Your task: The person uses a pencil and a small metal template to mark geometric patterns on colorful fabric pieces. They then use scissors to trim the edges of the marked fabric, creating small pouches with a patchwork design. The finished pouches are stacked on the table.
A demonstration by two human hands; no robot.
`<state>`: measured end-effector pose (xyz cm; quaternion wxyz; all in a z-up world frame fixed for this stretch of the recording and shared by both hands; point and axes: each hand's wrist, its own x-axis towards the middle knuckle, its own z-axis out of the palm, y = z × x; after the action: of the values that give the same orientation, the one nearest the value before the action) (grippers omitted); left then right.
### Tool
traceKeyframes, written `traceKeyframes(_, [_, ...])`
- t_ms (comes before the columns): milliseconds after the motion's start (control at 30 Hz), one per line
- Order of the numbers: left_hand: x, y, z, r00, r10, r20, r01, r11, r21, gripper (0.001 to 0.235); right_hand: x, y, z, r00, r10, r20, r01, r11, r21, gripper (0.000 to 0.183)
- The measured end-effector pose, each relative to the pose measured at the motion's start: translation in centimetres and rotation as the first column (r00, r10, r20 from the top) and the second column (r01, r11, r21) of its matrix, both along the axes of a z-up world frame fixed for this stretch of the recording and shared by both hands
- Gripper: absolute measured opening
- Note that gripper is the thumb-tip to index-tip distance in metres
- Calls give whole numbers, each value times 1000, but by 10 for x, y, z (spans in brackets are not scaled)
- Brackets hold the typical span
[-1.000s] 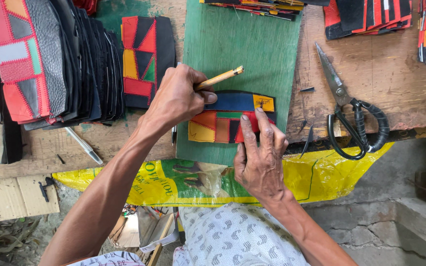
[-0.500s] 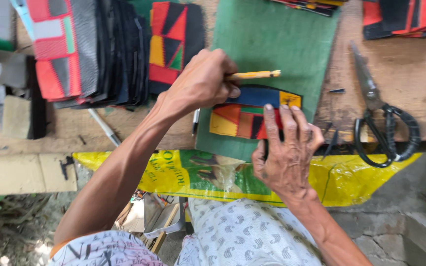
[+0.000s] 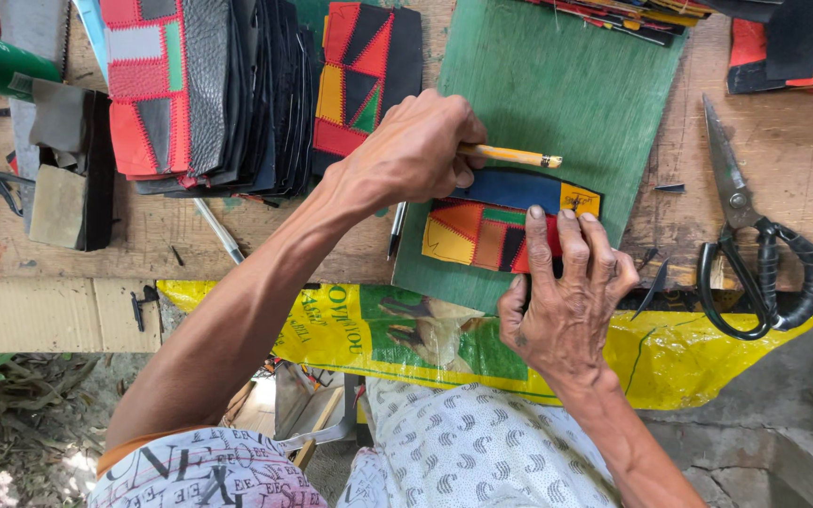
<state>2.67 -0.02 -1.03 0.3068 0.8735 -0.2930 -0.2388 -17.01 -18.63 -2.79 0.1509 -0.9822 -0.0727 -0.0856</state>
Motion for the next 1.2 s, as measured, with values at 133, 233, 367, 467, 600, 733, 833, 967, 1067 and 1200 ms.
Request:
traceKeyframes(133, [-1, -1, -1, 1000, -19, 21, 19, 999, 30, 21, 0, 1, 2, 1000, 1, -9, -1, 1000, -3, 72])
traceKeyframes(233, [0, -2, -1, 998, -32, 58, 30, 999, 41, 19, 2, 2, 5, 1000, 2, -9, -2, 1000, -18, 73])
traceKeyframes(367, [-3, -5, -1, 991, -46, 123, 47, 999, -5, 18, 5, 3, 13, 998, -1, -55, 1, 1000, -7, 72])
traceKeyframes(467, [-6, -6, 1, 988, -55, 147, 53, 998, 18, 18, 9, 2, 21, 997, 15, -82, -14, 1000, 11, 73])
traceKeyframes(600, [-10, -5, 1, 987, -69, 145, 62, 997, 52, 19, 15, 0, 26, 994, 43, -100, -33, 995, 98, 67])
traceKeyframes(733, [-12, -3, 0, 993, -5, 119, -1, 998, 56, 28, 23, 5, 25, 993, 82, -90, -62, 976, 207, 61])
traceKeyframes(833, [-10, 0, 2, 979, 39, 202, -36, 999, -16, 29, 25, 9, 24, 995, 85, -61, -75, 985, 154, 61])
traceKeyframes(967, [-5, 23, 14, 923, 384, -33, -378, 885, -272, 17, 25, 14, 21, 993, 102, -52, -101, 994, 32, 72])
traceKeyframes(1067, [-14, 35, 18, 873, 487, 21, -472, 856, -209, 4, 23, 17, 20, 993, 99, -68, -98, 995, 13, 75])
traceKeyframes(1200, [-35, 25, 8, 918, 378, 116, -351, 915, -199, 8, 25, 22, 20, 994, 78, -72, -81, 996, -38, 77])
